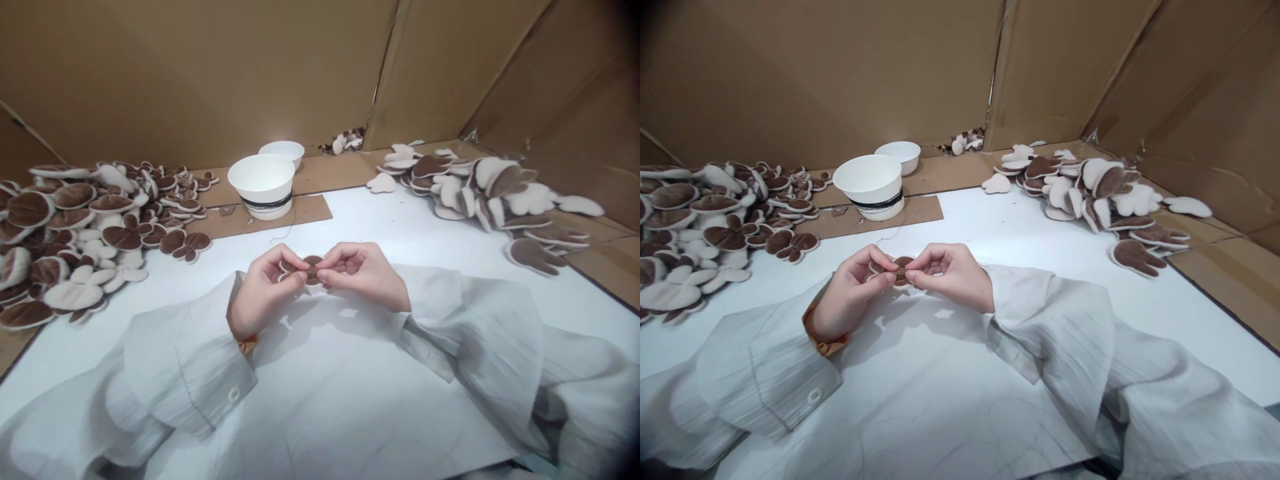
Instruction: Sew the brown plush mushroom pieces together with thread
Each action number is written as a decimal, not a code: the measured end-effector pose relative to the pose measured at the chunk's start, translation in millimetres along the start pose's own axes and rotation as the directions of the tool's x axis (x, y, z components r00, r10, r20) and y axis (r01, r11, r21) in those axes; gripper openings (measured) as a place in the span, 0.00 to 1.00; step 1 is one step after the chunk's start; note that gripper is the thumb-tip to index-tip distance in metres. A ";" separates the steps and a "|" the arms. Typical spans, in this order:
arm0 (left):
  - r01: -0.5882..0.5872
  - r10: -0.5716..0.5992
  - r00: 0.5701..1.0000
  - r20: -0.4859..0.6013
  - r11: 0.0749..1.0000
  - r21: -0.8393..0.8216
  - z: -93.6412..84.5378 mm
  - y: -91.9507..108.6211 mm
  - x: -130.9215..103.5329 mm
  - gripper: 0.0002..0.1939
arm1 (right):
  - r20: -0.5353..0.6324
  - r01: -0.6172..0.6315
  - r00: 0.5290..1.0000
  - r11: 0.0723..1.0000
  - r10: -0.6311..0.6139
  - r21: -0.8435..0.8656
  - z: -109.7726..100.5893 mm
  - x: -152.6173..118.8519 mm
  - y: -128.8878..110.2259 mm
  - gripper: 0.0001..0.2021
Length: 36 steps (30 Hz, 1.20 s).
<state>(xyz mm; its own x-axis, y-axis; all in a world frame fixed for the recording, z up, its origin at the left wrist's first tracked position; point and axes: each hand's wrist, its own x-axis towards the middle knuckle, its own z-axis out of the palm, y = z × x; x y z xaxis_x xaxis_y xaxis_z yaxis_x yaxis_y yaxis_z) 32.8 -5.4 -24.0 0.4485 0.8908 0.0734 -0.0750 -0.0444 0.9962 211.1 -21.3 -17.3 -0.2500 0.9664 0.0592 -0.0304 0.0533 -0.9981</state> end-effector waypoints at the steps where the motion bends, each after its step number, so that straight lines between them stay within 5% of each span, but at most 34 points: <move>1: -0.009 0.009 1.000 0.001 0.999 0.032 0.5 1.2 0.2 0.03 | -0.004 0.012 1.000 1.000 -0.012 -0.017 -0.2 0.1 0.6 0.07; 14: -0.024 0.036 0.998 -0.058 0.981 0.191 4.8 5.5 -2.0 0.03 | 0.044 0.145 0.989 0.981 -0.140 -0.128 2.5 -0.9 4.2 0.05; 20: -0.033 0.077 0.983 -0.167 0.967 0.253 6.1 5.5 -1.0 0.03 | 0.108 0.118 0.988 0.992 -0.114 -0.032 8.6 -2.4 9.7 0.19; 27: -0.034 0.085 0.979 -0.185 0.965 0.260 6.7 6.5 -0.3 0.03 | 0.071 0.192 0.980 0.979 -0.187 -0.069 10.0 -3.1 7.0 0.10; 36: -0.040 0.063 0.990 -0.126 0.982 0.183 7.3 7.5 -3.2 0.03 | -0.022 0.079 0.997 0.997 -0.079 -0.009 9.0 -3.7 2.1 0.07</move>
<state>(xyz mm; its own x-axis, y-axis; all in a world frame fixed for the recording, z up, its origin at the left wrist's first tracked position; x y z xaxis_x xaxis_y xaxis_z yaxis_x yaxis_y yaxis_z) 37.3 -11.9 -16.4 0.3271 0.9360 0.1300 0.0720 -0.1619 0.9842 203.3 -27.0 -19.5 -0.2250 0.9645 0.1380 -0.0417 0.1319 -0.9904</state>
